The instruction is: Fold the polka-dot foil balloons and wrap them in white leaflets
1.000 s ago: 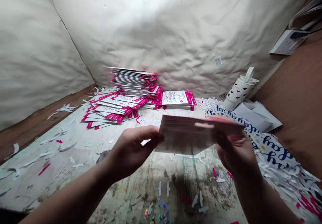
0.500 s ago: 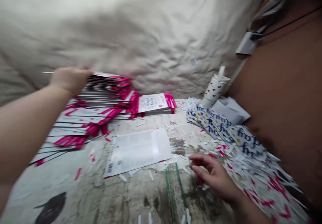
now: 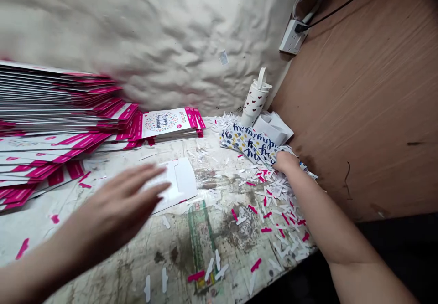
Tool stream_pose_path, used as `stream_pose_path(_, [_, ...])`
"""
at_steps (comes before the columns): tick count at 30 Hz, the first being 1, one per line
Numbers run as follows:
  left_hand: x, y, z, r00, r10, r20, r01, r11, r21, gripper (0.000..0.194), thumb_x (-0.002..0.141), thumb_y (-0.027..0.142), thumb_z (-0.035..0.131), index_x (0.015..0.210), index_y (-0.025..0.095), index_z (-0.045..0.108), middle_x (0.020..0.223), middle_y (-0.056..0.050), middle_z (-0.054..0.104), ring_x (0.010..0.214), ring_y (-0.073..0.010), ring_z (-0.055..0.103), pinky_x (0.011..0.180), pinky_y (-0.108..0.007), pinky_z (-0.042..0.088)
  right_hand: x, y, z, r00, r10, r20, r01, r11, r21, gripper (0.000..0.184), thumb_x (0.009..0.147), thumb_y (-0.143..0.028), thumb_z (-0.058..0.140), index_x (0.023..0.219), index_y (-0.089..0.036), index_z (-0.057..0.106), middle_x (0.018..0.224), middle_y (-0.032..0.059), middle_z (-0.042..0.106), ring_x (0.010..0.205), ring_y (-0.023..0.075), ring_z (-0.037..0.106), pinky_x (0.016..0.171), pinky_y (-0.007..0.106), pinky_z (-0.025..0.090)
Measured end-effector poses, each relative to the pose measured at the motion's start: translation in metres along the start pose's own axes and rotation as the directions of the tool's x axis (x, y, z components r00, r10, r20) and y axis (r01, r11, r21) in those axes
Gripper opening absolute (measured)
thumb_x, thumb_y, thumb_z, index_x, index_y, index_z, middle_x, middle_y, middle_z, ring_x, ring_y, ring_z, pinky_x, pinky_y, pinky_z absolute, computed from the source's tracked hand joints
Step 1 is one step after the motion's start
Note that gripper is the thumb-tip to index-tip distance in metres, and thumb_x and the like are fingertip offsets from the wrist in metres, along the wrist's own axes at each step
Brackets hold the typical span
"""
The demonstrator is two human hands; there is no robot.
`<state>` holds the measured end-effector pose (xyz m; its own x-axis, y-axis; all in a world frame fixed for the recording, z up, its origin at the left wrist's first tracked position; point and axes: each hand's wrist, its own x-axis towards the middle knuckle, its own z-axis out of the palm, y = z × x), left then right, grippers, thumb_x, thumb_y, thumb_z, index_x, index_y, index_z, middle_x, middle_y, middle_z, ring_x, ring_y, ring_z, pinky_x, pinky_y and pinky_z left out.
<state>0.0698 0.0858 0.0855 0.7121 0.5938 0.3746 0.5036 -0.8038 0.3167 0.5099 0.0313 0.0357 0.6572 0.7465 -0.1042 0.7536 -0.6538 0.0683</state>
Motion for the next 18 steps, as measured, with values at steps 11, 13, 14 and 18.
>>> stream_pose_path(11, [0.02,0.089,0.071,0.912,-0.241,0.333,0.388,0.237,-0.891,0.047,0.073,0.04,0.064,0.115,0.02,0.058,0.12,-0.011,0.058,0.11,-0.0247,0.053,0.094,-0.036,0.041,-0.16,-0.067,-0.036,0.656,-0.504,-0.562,0.693,0.697,0.184,0.03,0.084,-0.025,0.045,0.106,-0.017,0.065,0.074,0.0094,0.068,0.068,0.0214,0.062,0.067,0.032,0.046])
stream_pose_path(13, [0.02,0.1,0.074,0.91,-0.248,0.332,0.364,0.093,-0.927,0.038,0.076,0.042,0.06,0.103,0.015,0.062,0.1,-0.01,0.066,0.094,-0.023,0.06,0.086,-0.036,0.046,-0.191,-0.078,-0.029,0.527,-0.595,-0.606,0.841,0.465,0.275,0.028,0.08,-0.024,0.054,0.106,-0.021,0.063,0.085,0.0075,0.068,0.078,0.0213,0.062,0.075,0.033,0.048])
stream_pose_path(14, [0.016,0.103,0.073,0.899,-0.242,0.366,0.387,0.042,-0.921,0.035,0.078,0.042,0.058,0.098,0.014,0.063,0.09,-0.008,0.067,0.086,-0.0212,0.061,0.082,-0.035,0.047,-0.195,-0.078,-0.025,0.554,-0.516,-0.653,0.827,0.43,0.362,0.036,0.077,-0.025,0.06,0.112,-0.022,0.059,0.099,0.0083,0.066,0.09,0.0231,0.06,0.081,0.035,0.047])
stream_pose_path(18, [-0.01,0.086,0.056,0.838,-0.097,0.537,0.544,0.072,-0.836,0.033,0.078,0.046,0.055,0.086,0.016,0.065,0.077,-0.005,0.066,0.073,-0.0192,0.062,0.072,-0.032,0.049,-0.172,-0.064,-0.007,0.816,-0.514,-0.264,0.401,0.176,0.899,0.074,0.062,-0.037,0.074,0.128,-0.023,0.044,0.12,0.0107,0.056,0.107,0.0258,0.054,0.084,0.041,0.048])
